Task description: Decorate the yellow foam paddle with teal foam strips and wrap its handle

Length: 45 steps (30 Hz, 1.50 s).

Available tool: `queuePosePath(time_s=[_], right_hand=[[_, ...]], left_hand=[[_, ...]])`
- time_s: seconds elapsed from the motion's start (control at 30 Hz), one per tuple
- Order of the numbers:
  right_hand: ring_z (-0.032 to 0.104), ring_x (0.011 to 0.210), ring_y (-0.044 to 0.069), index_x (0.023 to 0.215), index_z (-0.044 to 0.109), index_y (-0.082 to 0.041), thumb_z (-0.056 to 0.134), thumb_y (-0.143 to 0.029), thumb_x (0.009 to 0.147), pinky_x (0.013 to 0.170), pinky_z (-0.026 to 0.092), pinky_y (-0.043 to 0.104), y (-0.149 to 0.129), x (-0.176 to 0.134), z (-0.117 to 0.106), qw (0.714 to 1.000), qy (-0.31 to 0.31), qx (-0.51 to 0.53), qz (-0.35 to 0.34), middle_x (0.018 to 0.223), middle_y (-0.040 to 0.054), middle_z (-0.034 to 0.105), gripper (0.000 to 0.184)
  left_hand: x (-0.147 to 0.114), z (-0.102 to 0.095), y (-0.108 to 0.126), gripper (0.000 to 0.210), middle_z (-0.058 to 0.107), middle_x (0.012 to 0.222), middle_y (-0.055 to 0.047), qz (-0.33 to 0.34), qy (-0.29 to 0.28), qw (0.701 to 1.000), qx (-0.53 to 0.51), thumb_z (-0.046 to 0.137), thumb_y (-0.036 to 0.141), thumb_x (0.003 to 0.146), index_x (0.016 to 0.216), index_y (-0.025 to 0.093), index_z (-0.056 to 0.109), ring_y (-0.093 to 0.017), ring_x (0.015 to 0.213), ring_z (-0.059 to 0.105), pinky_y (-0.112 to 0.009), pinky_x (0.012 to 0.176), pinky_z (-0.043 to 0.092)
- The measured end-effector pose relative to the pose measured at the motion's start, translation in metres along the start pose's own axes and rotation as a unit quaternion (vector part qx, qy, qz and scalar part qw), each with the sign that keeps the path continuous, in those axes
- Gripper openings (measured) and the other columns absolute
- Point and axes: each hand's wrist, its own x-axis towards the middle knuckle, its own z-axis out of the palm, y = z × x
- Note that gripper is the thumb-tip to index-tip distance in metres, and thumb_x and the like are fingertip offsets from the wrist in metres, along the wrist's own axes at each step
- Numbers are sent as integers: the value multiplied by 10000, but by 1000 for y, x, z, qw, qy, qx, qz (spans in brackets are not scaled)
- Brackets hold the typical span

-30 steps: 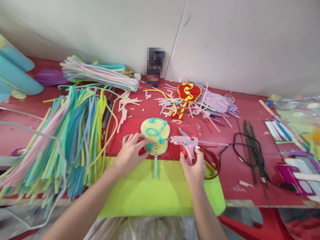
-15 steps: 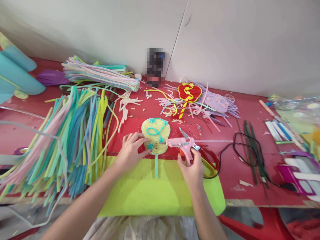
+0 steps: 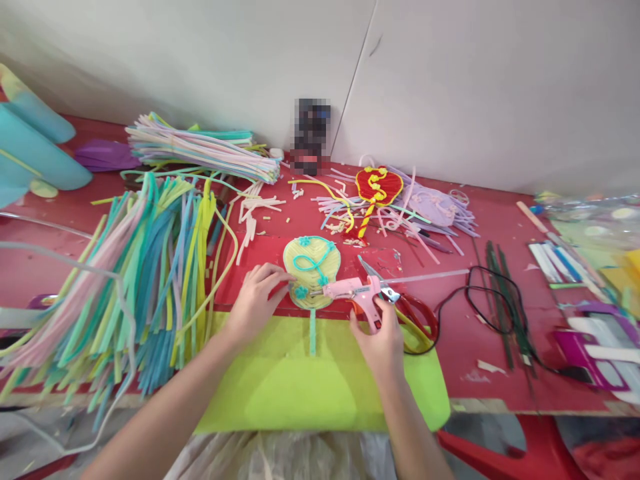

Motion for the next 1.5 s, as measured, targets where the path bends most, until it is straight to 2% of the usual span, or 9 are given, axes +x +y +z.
queuePosePath(time_s=[0.17, 0.5, 0.63, 0.73, 0.87, 1.07, 1.27, 1.43, 1.5], right_hand=[[634, 784, 212, 1063, 516, -139, 611, -375, 737, 680, 538, 340, 2, 1, 0, 1000, 10, 1, 2, 915, 113, 640, 414], [636, 753, 203, 1050, 523, -137, 628, -390, 726, 647, 534, 319, 1, 2, -1, 1000, 13, 6, 18, 918, 112, 647, 424], [635, 764, 203, 1055, 518, -142, 623, -398, 728, 650, 532, 317, 2, 2, -2, 1000, 14, 11, 25, 924, 109, 642, 428], [633, 745, 200, 1053, 520, -141, 629, -403, 723, 645, 531, 314, 1, 2, -2, 999, 13, 15, 32, 910, 106, 643, 435], [634, 748, 202, 1055, 523, -141, 631, -399, 721, 650, 536, 317, 1, 2, -2, 999, 13, 25, 36, 909, 106, 645, 436], [635, 753, 205, 1064, 523, -134, 631, -390, 726, 644, 538, 316, 5, 0, 0, 999, 17, 25, 27, 924, 114, 641, 437], [631, 741, 199, 1054, 524, -139, 641, -392, 716, 633, 536, 311, 3, 1, -1, 999, 19, 34, 33, 909, 106, 643, 438], [616, 695, 180, 1050, 534, -142, 642, -397, 712, 600, 530, 292, 2, 3, -1, 998, 18, 37, 46, 893, 97, 644, 436], [610, 680, 171, 1049, 536, -143, 646, -400, 708, 581, 527, 280, 2, 2, 0, 997, 17, 44, 61, 895, 94, 641, 442]], left_hand=[[1, 1, -1, 245, 590, 1060, -46, 61, -70, 996, 19, 485, 271, 872, 1072, 291, 625, -199, 954, 515, -376, 849, 370], [-1, 3, 0, 331, 601, 1095, -26, 85, -85, 993, 21, 395, 167, 900, 1096, 321, 613, -186, 997, 506, -379, 887, 325], [1, 1, 4, 262, 600, 1089, -46, 46, -61, 997, 11, 479, 267, 876, 1118, 267, 582, -202, 1009, 511, -392, 903, 332], [2, 1, 6, 250, 602, 1048, -46, 15, -36, 999, 36, 589, 344, 805, 1034, 245, 606, -219, 979, 514, -402, 892, 337], [2, 2, 5, 187, 612, 988, -28, 31, -48, 997, 43, 590, 325, 803, 969, 249, 629, -195, 926, 531, -403, 907, 321], [1, 1, 2, 233, 598, 1009, -28, 57, -49, 996, 47, 581, 280, 803, 1027, 278, 646, -192, 954, 517, -409, 939, 294], [1, -1, 6, 348, 588, 1033, -47, 39, -32, 997, 51, 619, 340, 774, 1112, 262, 596, -216, 973, 515, -426, 934, 308], [1, 2, 9, 244, 595, 1017, -37, 44, -43, 997, 55, 596, 337, 797, 1027, 261, 623, -208, 952, 523, -419, 929, 312], [1, 1, 9, 267, 592, 1024, -39, 46, -44, 996, 58, 600, 348, 794, 1047, 263, 614, -209, 956, 524, -420, 930, 313]])
